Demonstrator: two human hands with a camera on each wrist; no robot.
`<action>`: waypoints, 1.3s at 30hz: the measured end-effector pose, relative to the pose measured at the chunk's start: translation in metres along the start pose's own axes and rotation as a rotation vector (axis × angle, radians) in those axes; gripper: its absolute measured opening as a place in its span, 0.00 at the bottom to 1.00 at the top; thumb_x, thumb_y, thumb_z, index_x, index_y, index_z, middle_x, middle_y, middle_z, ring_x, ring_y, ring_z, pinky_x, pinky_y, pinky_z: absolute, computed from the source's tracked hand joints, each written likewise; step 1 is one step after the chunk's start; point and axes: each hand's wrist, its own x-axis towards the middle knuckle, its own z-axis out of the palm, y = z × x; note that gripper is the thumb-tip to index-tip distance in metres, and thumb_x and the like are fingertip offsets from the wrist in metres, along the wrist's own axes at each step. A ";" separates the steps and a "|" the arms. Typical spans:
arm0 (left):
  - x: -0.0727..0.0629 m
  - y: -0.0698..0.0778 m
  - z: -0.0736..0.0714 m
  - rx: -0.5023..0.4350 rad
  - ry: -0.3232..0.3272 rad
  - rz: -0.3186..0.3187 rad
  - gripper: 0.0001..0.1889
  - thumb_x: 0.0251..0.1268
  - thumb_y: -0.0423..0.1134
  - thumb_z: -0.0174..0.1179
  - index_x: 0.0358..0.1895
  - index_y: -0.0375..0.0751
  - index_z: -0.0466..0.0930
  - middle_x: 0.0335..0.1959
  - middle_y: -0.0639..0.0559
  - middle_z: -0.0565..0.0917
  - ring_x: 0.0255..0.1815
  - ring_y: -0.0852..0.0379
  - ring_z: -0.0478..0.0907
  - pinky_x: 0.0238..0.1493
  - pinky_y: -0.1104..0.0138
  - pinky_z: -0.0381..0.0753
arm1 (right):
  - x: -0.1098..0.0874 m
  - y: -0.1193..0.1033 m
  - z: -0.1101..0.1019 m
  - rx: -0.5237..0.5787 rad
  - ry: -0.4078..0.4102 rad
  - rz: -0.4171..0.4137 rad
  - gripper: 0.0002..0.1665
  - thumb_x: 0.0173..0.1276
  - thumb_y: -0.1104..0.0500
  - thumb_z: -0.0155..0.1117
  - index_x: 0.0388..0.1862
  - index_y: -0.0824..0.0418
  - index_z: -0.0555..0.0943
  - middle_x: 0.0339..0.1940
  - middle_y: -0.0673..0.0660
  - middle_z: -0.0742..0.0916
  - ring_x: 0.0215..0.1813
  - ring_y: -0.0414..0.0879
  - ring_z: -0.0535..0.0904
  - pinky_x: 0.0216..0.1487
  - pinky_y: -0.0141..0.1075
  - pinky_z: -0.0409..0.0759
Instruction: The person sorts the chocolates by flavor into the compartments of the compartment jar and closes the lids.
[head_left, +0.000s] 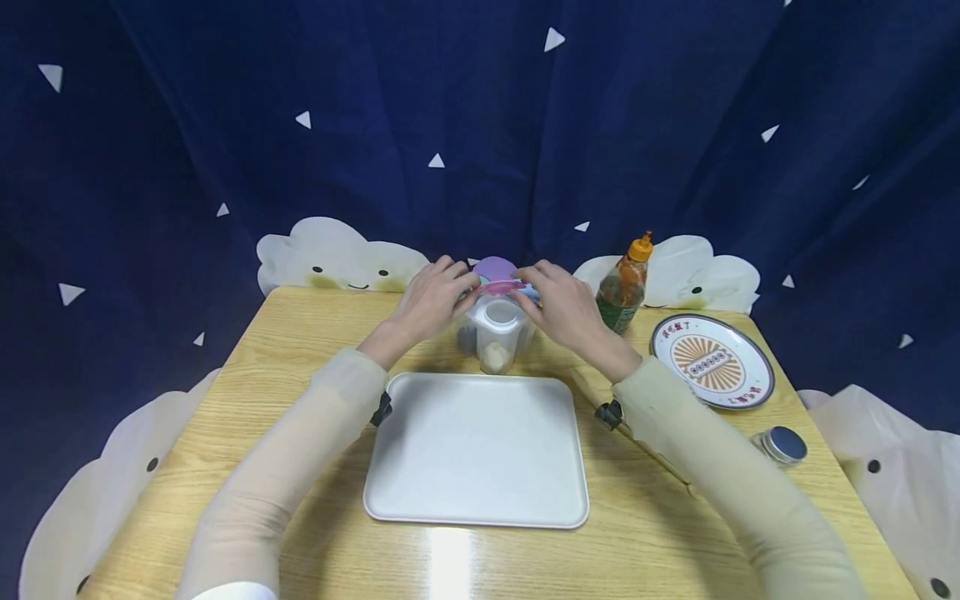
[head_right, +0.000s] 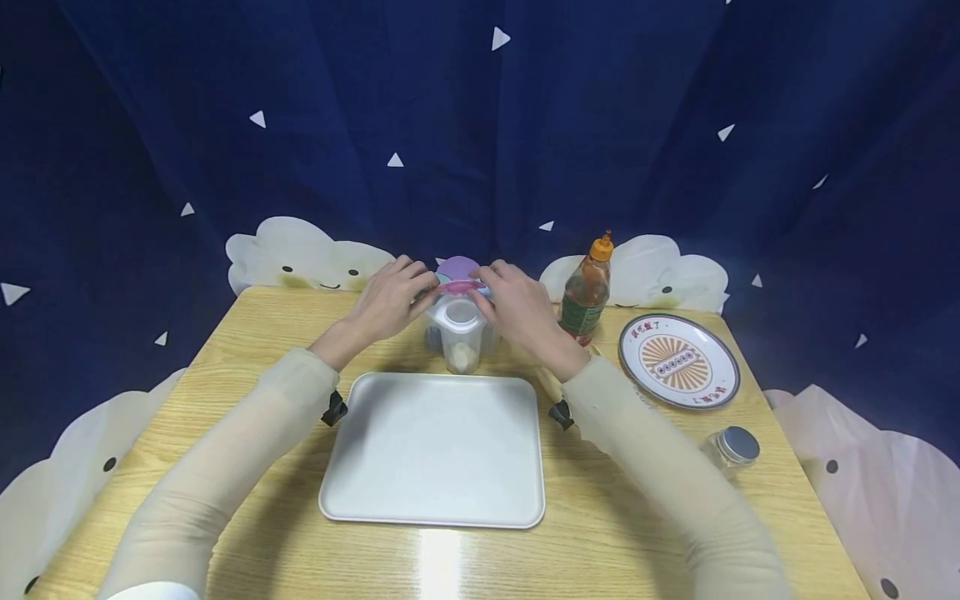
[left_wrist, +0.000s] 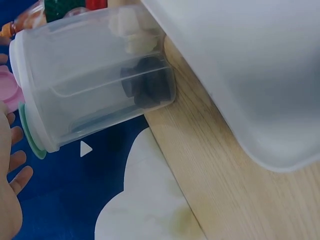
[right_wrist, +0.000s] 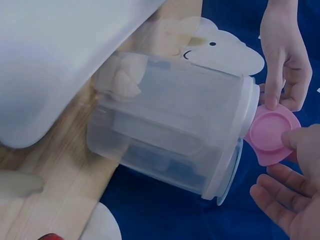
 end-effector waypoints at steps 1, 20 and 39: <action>0.000 0.000 0.000 -0.004 0.005 0.002 0.09 0.78 0.44 0.61 0.49 0.45 0.86 0.41 0.48 0.85 0.44 0.47 0.77 0.42 0.58 0.79 | 0.001 -0.001 0.000 -0.003 0.000 -0.003 0.15 0.75 0.52 0.69 0.53 0.58 0.87 0.44 0.58 0.89 0.40 0.54 0.85 0.33 0.50 0.84; -0.019 0.017 0.009 -0.075 0.141 0.139 0.08 0.74 0.40 0.66 0.49 0.44 0.85 0.47 0.50 0.89 0.49 0.49 0.83 0.52 0.61 0.84 | -0.020 -0.010 0.007 -0.009 -0.022 -0.054 0.09 0.73 0.53 0.72 0.46 0.55 0.91 0.43 0.56 0.90 0.43 0.53 0.86 0.38 0.47 0.86; -0.034 0.028 0.022 -0.128 0.152 0.059 0.07 0.73 0.45 0.67 0.46 0.49 0.89 0.50 0.50 0.88 0.57 0.49 0.82 0.60 0.57 0.82 | -0.038 -0.011 0.024 0.052 0.036 -0.055 0.09 0.71 0.52 0.74 0.44 0.55 0.91 0.45 0.57 0.88 0.38 0.51 0.87 0.29 0.46 0.84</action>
